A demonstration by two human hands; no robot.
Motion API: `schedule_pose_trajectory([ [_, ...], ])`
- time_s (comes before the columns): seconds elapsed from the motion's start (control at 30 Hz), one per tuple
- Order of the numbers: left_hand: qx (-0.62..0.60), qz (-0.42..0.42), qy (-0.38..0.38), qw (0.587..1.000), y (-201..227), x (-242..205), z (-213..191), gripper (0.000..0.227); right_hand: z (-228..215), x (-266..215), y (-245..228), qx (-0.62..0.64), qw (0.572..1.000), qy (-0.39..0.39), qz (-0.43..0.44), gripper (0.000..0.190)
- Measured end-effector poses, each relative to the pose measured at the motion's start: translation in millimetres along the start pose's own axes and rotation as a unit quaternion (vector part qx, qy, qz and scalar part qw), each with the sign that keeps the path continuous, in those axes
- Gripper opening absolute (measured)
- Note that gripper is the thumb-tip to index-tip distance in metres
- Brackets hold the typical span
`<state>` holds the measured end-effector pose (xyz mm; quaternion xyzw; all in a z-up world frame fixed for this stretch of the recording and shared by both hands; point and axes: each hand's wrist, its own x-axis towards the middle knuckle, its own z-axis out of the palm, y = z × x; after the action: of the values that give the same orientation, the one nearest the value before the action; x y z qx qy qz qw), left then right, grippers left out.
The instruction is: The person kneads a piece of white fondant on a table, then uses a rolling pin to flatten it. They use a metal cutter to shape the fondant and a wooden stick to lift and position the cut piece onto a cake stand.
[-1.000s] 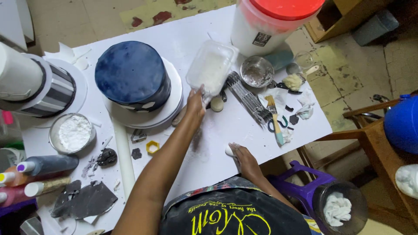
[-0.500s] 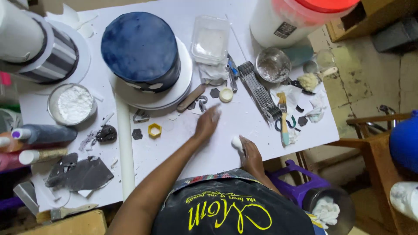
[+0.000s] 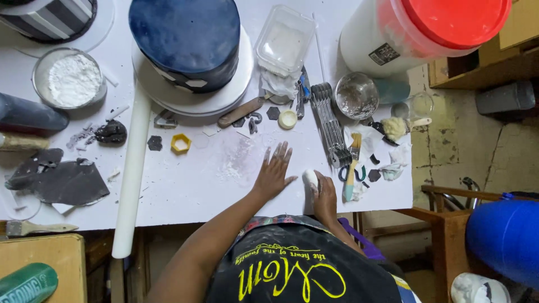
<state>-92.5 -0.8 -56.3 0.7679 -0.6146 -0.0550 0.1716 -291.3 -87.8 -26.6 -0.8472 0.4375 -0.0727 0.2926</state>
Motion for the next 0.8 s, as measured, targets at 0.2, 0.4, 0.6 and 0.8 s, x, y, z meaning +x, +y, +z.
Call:
schedule_pose_trajectory([
  [0.2, 0.015, 0.145, -0.064, 0.987, 22, 39, 21, 0.079, 3, 1, 72, 0.092, 0.993, -0.003, 0.074, 0.039],
  [0.4, -0.035, 0.023, -0.038, 0.998, -3, -30, -10, 0.059, -5, -4, 44, -0.058, 0.987, 0.01, -0.152, 0.06],
  [0.6, 0.042, -0.236, 0.177, 0.955, -53, -87, -104, 0.014, 28, -1, -40, -0.127, 0.914, -0.038, -0.383, 0.07],
  [0.8, 0.135, -0.498, 0.158, 0.842, -158, -173, -139, 0.072, 37, 108, -28, -0.137, 0.964, 0.051, -0.224, 0.063],
])
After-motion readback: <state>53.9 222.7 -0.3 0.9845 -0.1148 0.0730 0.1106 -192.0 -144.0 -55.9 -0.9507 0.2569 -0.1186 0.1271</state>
